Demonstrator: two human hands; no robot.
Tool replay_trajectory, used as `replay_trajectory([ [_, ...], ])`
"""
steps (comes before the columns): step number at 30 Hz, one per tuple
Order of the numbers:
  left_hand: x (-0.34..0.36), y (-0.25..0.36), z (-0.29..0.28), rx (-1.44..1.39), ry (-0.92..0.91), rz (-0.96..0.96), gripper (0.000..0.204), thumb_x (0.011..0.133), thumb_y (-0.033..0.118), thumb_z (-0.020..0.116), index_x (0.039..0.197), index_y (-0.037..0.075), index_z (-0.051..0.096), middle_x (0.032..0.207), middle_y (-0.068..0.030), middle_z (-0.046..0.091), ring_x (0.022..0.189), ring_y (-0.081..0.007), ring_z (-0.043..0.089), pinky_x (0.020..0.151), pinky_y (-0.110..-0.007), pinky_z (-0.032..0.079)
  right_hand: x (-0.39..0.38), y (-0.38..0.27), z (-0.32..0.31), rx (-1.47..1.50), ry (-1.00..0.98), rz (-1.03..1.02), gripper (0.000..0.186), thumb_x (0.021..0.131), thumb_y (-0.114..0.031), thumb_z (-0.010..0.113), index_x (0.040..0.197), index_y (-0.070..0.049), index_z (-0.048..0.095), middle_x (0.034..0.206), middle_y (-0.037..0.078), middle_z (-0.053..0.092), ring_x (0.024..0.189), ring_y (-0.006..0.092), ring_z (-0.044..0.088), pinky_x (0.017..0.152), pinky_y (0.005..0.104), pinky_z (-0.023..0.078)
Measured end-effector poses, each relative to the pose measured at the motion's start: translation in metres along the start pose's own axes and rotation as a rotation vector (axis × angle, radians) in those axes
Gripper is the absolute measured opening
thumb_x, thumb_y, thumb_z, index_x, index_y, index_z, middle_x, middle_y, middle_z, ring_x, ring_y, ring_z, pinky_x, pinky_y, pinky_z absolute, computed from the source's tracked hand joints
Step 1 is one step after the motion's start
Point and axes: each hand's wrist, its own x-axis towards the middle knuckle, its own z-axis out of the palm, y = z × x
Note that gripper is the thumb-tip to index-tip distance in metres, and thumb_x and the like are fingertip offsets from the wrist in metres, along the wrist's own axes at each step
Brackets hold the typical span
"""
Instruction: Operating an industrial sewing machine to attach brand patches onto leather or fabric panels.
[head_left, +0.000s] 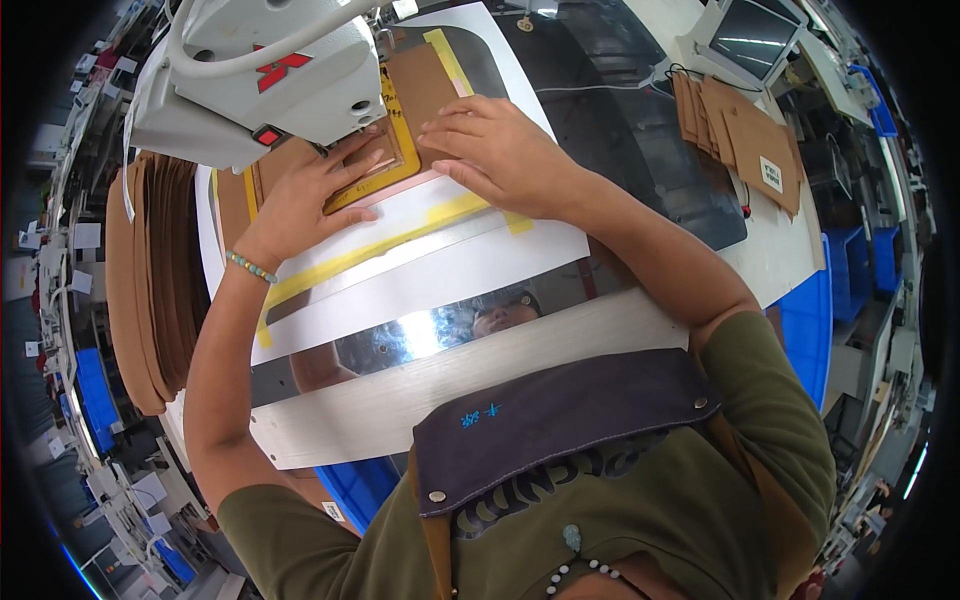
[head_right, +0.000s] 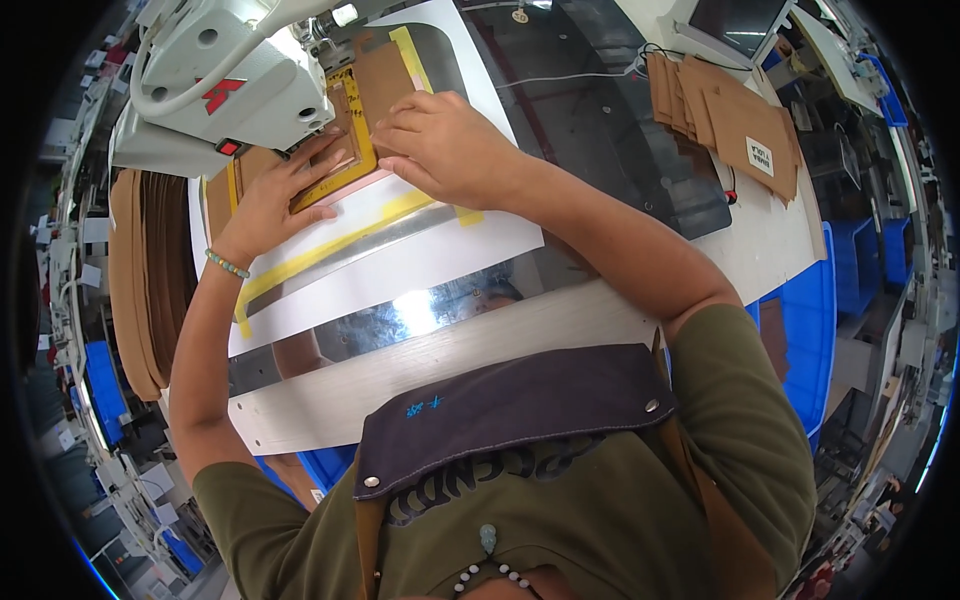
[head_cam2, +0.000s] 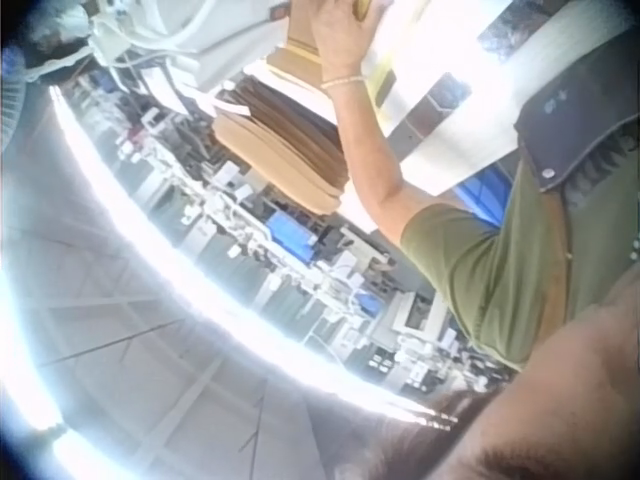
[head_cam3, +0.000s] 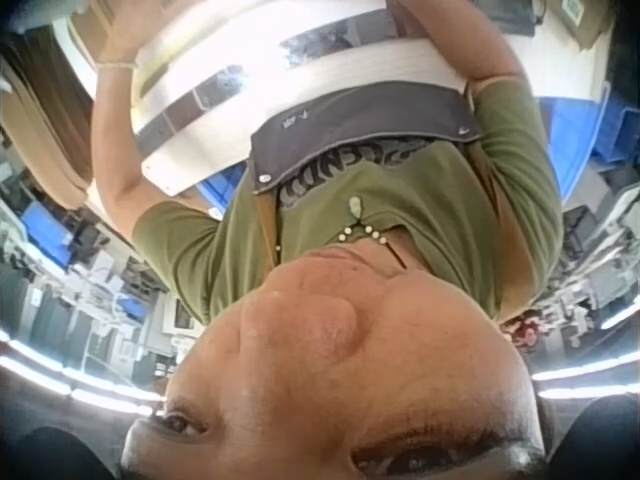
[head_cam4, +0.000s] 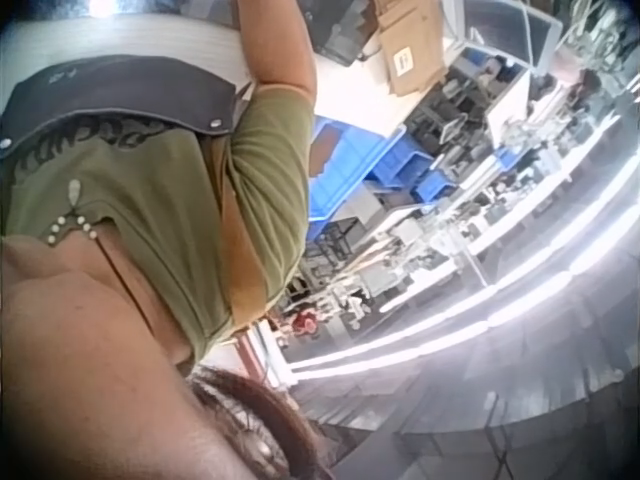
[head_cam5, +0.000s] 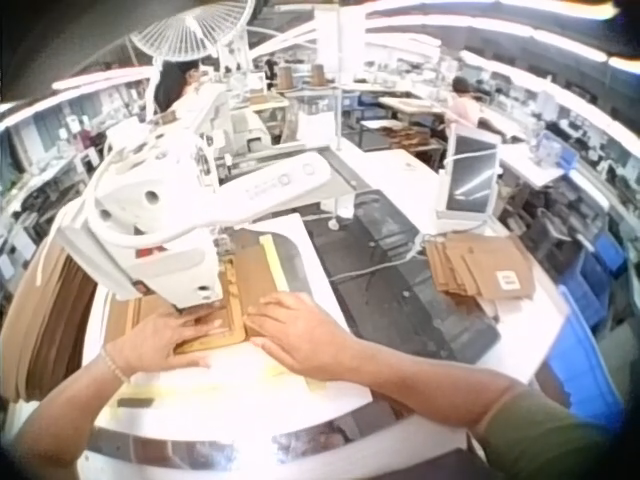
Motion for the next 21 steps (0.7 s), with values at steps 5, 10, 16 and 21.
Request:
replay_trajectory([
  [5, 0.006, -0.012, 0.003, 0.071, -0.051, -0.152, 0.070, 0.091, 0.055, 0.079, 0.149, 0.015, 0.067, 0.143, -0.0228, 0.066, 0.121, -0.0424, 0.064, 0.110, -0.048, 0.049, -0.003, 0.003, 0.000, -0.005, 0.011, -0.001, 0.032, 0.107, -0.027, 0.061, 0.125, -0.004, 0.074, 0.126, 0.009, 0.075, 0.130, 0.0266, 0.060, 0.112, 0.0454, 0.043],
  [10, 0.010, -0.030, 0.008, 0.005, 0.091, -0.066, 0.065, 0.093, 0.053, 0.078, 0.145, 0.014, 0.071, 0.133, -0.0284, 0.067, 0.124, -0.0450, 0.062, 0.110, -0.049, 0.048, -0.002, 0.007, 0.003, 0.020, 0.015, 0.003, 0.032, 0.107, -0.027, 0.062, 0.126, -0.004, 0.074, 0.127, 0.008, 0.075, 0.130, 0.0265, 0.059, 0.111, 0.0450, 0.043],
  [16, 0.000, -0.009, 0.014, -0.103, 0.193, -0.207, 0.046, 0.100, 0.037, 0.075, 0.138, 0.010, 0.075, 0.141, -0.0237, 0.065, 0.126, -0.0416, 0.062, 0.110, -0.048, 0.048, -0.005, 0.005, 0.003, 0.054, -0.004, 0.035, 0.034, 0.107, -0.028, 0.063, 0.127, -0.003, 0.074, 0.128, 0.008, 0.075, 0.131, 0.0258, 0.058, 0.112, 0.0439, 0.042],
  [21, -0.032, -0.026, 0.014, -0.089, 0.320, -0.312, 0.035, 0.105, 0.025, 0.070, 0.135, 0.007, 0.076, 0.140, -0.0183, 0.067, 0.123, -0.0370, 0.065, 0.108, -0.044, 0.050, -0.006, 0.004, 0.005, 0.064, 0.010, 0.017, 0.033, 0.106, -0.028, 0.066, 0.127, -0.004, 0.075, 0.129, 0.007, 0.074, 0.133, 0.0256, 0.058, 0.113, 0.0443, 0.041],
])
